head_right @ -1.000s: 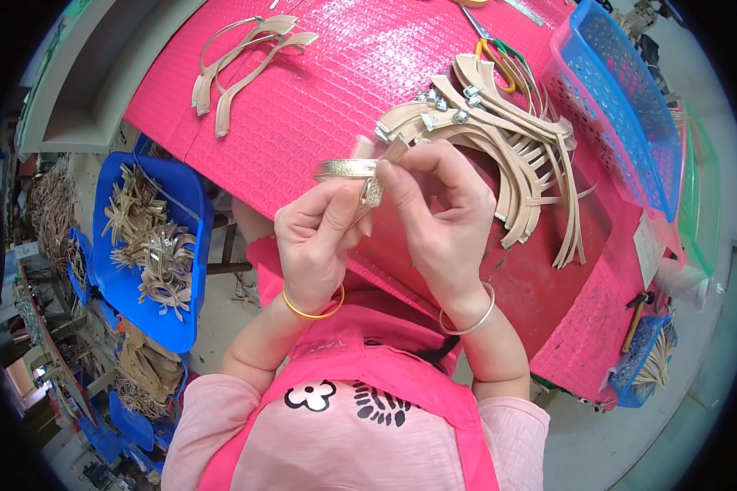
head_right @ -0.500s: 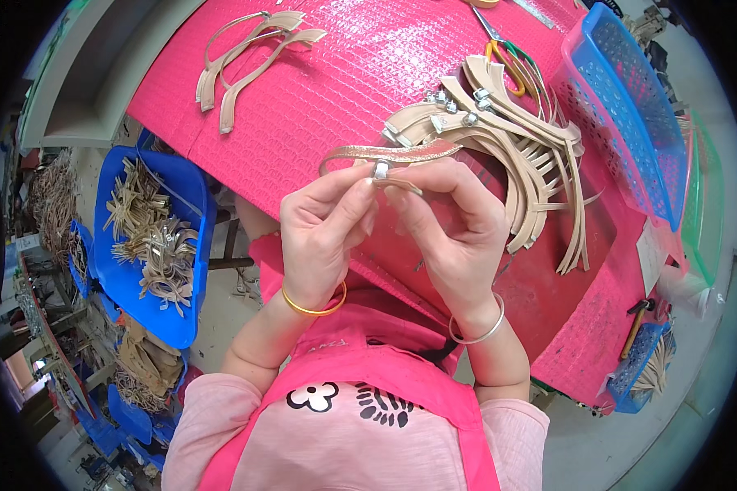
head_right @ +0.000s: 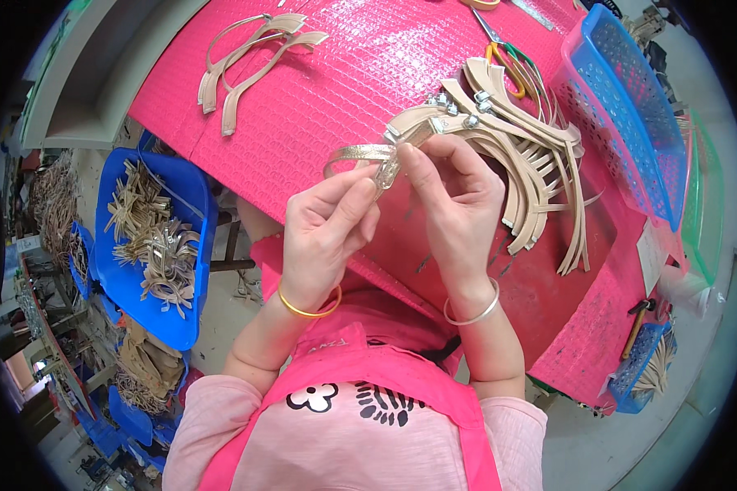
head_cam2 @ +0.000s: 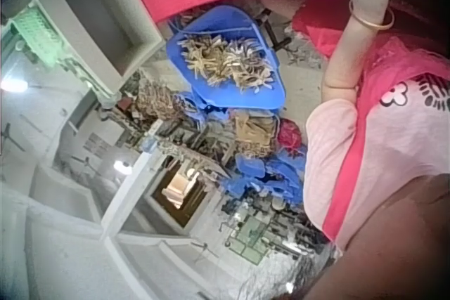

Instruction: Manually assembling and organizing decorative shoe straps by threading metallic buckles onto them.

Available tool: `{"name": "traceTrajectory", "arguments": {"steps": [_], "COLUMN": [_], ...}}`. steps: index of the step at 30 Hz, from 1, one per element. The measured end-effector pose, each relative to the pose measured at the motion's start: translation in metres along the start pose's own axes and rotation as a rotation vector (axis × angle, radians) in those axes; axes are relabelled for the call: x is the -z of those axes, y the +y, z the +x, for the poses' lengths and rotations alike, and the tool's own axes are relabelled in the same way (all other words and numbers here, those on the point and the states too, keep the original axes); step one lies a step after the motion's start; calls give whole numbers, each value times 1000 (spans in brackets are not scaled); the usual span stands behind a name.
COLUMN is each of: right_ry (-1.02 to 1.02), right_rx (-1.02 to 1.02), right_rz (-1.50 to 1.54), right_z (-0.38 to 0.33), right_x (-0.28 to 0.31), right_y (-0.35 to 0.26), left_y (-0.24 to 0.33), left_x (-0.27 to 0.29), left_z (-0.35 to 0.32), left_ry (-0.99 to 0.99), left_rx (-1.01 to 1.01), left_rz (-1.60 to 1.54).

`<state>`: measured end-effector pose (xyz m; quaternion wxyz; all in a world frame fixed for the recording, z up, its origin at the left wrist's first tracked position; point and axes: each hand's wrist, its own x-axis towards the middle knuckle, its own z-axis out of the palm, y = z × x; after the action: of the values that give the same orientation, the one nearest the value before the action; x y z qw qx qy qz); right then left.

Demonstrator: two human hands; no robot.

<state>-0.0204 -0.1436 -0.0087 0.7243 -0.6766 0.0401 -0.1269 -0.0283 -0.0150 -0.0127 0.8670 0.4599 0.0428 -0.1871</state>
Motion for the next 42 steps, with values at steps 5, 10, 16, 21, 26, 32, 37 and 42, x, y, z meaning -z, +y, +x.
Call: {"name": "traceTrajectory", "arguments": {"steps": [5, 10, 16, 21, 26, 32, 37, 42], "right_ry": [-68, -176, -182, -174, -192, -132, -29, -49], "right_rx": [-65, -326, -294, -407, -442, -412, -440, -89], "right_rz": [151, 570, 630, 685, 723, 642, 537, 28], "right_z": [-13, -17, -13, -20, -16, -21, -23, -5], "right_x": [-2, -4, -8, -9, -12, -9, -14, -8], "right_y": [-16, -11, -8, -2, -8, 6, 8, 27], "left_y": [5, 13, 14, 11, 2, -9, -14, -5], "left_x": [5, 5, 9, 1, 2, 8, 6, 11], "left_z": [3, -6, -7, -7, -5, 6, 8, 7], "left_ry": [26, -3, -1, 136, 177, 149, 159, 114], "left_rx": [-224, -188, -197, -353, -420, -696, -744, -795], "left_rz": [371, 231, 392, 463, 564, 929, 981, 1130]}}
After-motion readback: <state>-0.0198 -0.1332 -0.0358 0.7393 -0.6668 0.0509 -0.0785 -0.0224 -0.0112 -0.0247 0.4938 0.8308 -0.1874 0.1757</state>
